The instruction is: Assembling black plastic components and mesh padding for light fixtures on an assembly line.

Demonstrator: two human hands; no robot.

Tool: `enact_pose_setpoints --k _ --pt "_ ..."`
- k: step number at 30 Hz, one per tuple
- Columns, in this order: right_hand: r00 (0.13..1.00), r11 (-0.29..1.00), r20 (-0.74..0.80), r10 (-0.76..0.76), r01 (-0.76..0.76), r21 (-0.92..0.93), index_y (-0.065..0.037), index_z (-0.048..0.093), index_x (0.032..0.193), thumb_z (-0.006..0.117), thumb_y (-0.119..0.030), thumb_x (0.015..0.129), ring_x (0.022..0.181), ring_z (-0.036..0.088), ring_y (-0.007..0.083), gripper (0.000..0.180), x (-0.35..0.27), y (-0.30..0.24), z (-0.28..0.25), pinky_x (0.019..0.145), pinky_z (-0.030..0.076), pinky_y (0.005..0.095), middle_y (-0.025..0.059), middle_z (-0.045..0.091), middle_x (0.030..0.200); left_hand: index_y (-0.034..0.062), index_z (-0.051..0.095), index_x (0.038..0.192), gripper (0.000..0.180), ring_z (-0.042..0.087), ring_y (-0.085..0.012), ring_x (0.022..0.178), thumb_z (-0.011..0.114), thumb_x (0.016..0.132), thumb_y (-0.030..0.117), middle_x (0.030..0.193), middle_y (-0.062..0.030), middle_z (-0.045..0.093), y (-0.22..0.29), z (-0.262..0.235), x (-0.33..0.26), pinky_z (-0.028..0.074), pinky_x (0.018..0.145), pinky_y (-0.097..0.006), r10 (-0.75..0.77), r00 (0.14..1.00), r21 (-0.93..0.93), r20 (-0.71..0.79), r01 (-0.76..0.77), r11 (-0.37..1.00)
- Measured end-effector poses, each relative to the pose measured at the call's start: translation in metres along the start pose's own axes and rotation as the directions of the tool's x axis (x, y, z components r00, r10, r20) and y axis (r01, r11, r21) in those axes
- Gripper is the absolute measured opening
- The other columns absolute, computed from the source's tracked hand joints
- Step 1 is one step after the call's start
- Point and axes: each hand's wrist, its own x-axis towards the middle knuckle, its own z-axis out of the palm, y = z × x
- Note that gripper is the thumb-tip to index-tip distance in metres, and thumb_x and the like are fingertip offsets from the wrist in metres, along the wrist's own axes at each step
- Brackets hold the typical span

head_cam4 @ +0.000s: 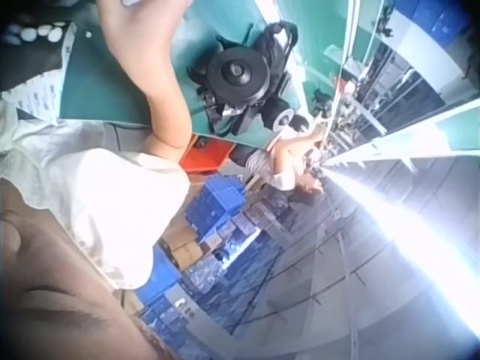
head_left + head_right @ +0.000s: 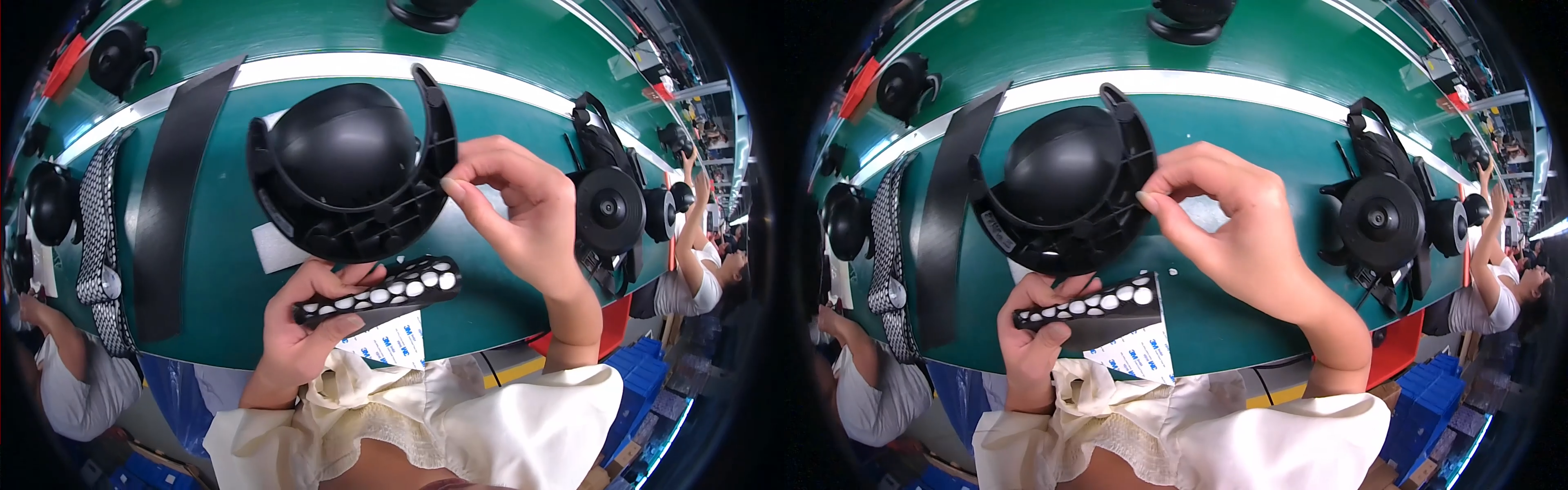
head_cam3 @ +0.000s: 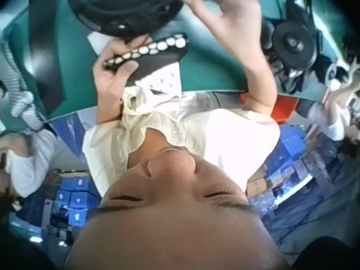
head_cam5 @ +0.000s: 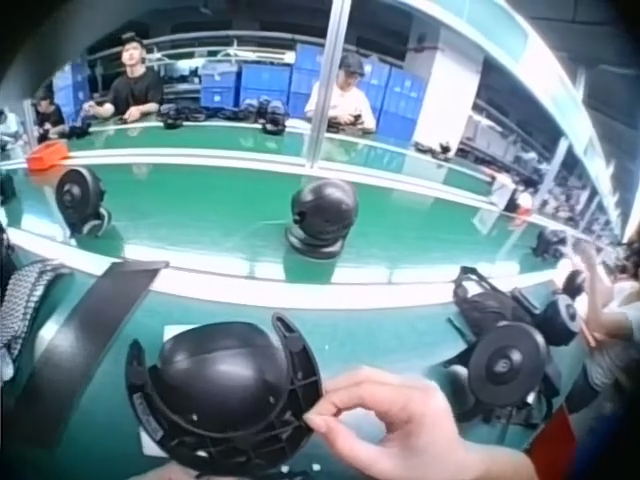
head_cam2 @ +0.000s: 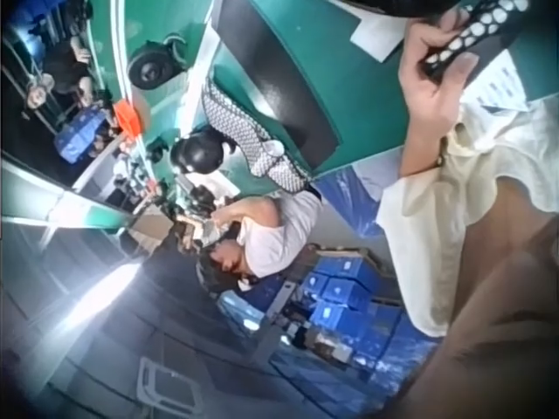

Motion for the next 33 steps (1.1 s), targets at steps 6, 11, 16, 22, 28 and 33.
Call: enact_pose_setpoints --k 6,11,16,22,28,33 --pt "0.993 0.992 -0.02 0.119 -0.119 -0.037 0.005 0.053 0.067 0.06 0.008 0.068 0.071 0.051 0.0135 0.008 0.0 -0.009 0.011 0.063 0.043 0.0233 0.0088 0.054 0.077 0.0 0.047 0.09 0.019 0.051 -0.0208 0.101 0.053 0.074 -0.009 0.104 -0.0165 0.054 0.004 -0.01 -0.001 0.039 0.085 -0.031 0.012 0.994 0.174 0.104 -0.03 0.984" --pt "0.898 0.858 0.07 0.434 -0.436 0.272 -0.004 0.04 0.068 0.056 -0.003 0.076 0.055 0.045 0.0062 0.018 -0.005 0.022 -0.016 0.049 0.041 0.0197 0.0017 0.045 0.064 -0.0008 0.043 0.086 0.015 0.051 -0.0152 0.094 0.055 0.079 0.003 0.086 -0.0077 0.047 -0.009 0.0 0.013 0.037 0.081 -0.026 0.083 0.979 0.164 0.188 -0.114 0.98" --pt "0.951 0.858 0.099 0.295 -0.308 0.411 0.006 0.048 0.1 0.053 -0.01 0.079 0.051 0.045 0.0041 0.027 -0.007 0.035 0.01 0.048 0.041 0.0174 0.0007 0.05 0.068 0.0008 0.044 0.087 0.014 0.046 -0.0088 0.082 0.054 0.081 0.008 0.087 -0.0036 0.047 -0.009 -0.002 0.006 0.036 0.074 -0.023 0.033 0.993 0.152 0.11 -0.049 0.987" --pt "0.95 0.84 0.066 0.305 -0.301 0.451 0.008 0.047 0.101 0.049 -0.007 0.082 0.051 0.045 0.0028 0.025 -0.011 0.029 0.017 0.044 0.043 0.0174 0.001 0.051 0.068 0.001 0.045 0.087 0.014 0.045 -0.0086 0.082 0.054 0.081 0.009 0.085 -0.0035 0.047 -0.004 -0.003 0.006 0.036 0.074 -0.023 0.038 0.993 0.158 0.116 -0.056 0.986" --pt "0.858 0.604 0.284 0.428 -0.506 0.616 0.003 0.046 0.102 0.051 -0.019 0.08 0.067 0.054 0.013 0.032 -0.01 0.016 0.021 0.053 0.046 0.0219 0.0084 0.053 0.084 -0.0004 0.047 0.086 0.017 0.044 -0.007 0.072 0.055 0.081 0.013 0.074 -0.0033 0.05 -0.015 -0.003 0.007 0.038 0.065 -0.023 0.077 0.994 0.198 0.077 -0.091 0.976" --pt "0.937 0.802 0.218 0.272 -0.346 0.487 0.001 0.052 0.075 0.054 -0.027 0.077 0.05 0.051 0.0094 0.028 0.01 0.028 0.027 0.041 0.038 0.0193 0.0063 0.054 0.064 -0.0009 0.048 0.096 0.015 0.048 -0.0158 0.102 0.05 0.083 0.005 0.107 -0.0135 0.054 -0.01 -0.013 0.004 0.034 0.09 -0.028 0.058 0.973 0.103 0.224 -0.082 0.991"
